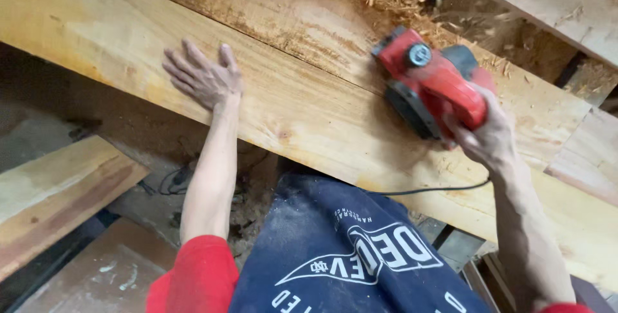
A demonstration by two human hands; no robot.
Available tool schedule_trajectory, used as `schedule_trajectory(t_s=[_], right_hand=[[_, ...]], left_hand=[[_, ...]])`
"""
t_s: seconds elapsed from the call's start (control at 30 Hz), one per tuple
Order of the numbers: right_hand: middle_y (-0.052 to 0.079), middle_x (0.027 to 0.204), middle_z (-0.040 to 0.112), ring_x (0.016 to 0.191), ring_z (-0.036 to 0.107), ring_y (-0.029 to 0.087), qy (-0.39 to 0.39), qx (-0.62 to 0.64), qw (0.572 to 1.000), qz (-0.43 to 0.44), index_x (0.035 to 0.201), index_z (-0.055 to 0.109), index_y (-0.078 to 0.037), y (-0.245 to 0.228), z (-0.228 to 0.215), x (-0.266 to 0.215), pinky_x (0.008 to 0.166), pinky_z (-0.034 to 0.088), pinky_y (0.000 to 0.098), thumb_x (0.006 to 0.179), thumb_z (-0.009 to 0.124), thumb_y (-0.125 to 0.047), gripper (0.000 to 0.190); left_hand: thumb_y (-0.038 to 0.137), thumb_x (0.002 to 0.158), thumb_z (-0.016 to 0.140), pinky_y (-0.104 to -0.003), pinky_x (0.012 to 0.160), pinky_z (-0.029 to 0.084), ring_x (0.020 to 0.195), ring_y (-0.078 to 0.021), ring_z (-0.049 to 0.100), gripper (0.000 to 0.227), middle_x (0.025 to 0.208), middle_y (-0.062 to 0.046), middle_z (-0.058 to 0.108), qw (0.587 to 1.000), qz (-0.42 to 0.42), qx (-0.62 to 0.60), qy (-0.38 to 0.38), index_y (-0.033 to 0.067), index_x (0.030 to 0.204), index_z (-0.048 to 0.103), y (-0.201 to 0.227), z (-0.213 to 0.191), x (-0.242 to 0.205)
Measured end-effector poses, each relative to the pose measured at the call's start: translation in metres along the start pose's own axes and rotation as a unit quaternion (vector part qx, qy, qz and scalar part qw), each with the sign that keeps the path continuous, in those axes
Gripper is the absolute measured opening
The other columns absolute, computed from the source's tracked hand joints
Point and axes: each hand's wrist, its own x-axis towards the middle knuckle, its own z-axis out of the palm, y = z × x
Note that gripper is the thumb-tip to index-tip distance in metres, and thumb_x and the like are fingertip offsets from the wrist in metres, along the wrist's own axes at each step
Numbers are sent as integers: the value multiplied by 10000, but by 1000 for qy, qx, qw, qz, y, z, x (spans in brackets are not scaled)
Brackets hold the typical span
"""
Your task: The person uses a red electric sander to smooth the surface of a long wooden plank. They move the sander back and forth along the plank while guiding it with their left hand. Wood shavings accumulate on the plank as the sanding progresses.
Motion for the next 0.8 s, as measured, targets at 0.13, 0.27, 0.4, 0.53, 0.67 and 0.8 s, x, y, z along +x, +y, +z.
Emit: schedule_trajectory(t_s=[0.13, 0.27, 0.4, 0.53, 0.67, 0.8], right_hand=[[143, 1109, 743, 971, 709, 237, -14, 30, 993, 115, 1363, 638, -58, 25, -14, -16, 884, 578, 380, 932, 827, -269, 516], [148, 1078, 749, 961, 736, 234, -77, 34, 995, 54, 1361, 631, -65, -6, 10, 38, 869, 578, 370, 889, 828, -276, 553], [178, 1135, 748, 1019, 738, 289, -126, 38, 986, -97, 1371, 623, -53, -79, 72, 136, 895, 572, 392, 852, 853, -288, 615], [214, 1134, 738, 1072, 720, 359, -131, 56, 959, -246, 1324, 630, -45, -168, 173, 235, 964, 561, 441, 853, 847, -208, 544], [209, 1107, 726, 1052, 710, 369, -156, 75, 956, -235, 1304, 603, -28, -249, 234, 285, 952, 545, 447, 833, 820, -213, 551], [217, 1085, 716, 1035, 701, 382, -169, 35, 958, -231, 1288, 596, -26, -265, 234, 273, 934, 537, 455, 826, 804, -222, 543]], left_hand=[[626, 1071, 441, -599, 1274, 128, 1563, -486, 54, 809, 1692, -263, 62, 998, -13, 26, -49, 99, 1644, 220, 3, -6, -4], [618, 1074, 424, -600, 1270, 135, 1562, -489, 62, 803, 1688, -266, 61, 999, -8, 22, -39, 90, 1644, 220, 7, -13, 0], [635, 1036, 425, -624, 1237, 116, 1533, -487, 86, 814, 1659, -279, 84, 998, -21, 18, -50, 104, 1618, 220, 5, -15, 3], [549, 989, 548, -596, 1258, 116, 1555, -473, 124, 803, 1674, -238, 175, 999, -23, -39, -3, 88, 1589, 278, -1, -7, 1], [435, 963, 589, -568, 1271, 117, 1566, -426, 149, 800, 1671, -218, 243, 992, -29, -103, 71, 35, 1580, 275, -4, 10, 0], [332, 1011, 535, -533, 1266, 194, 1543, -409, 261, 691, 1628, -213, 364, 973, -31, -186, 131, 28, 1585, 299, -15, 25, 3]])
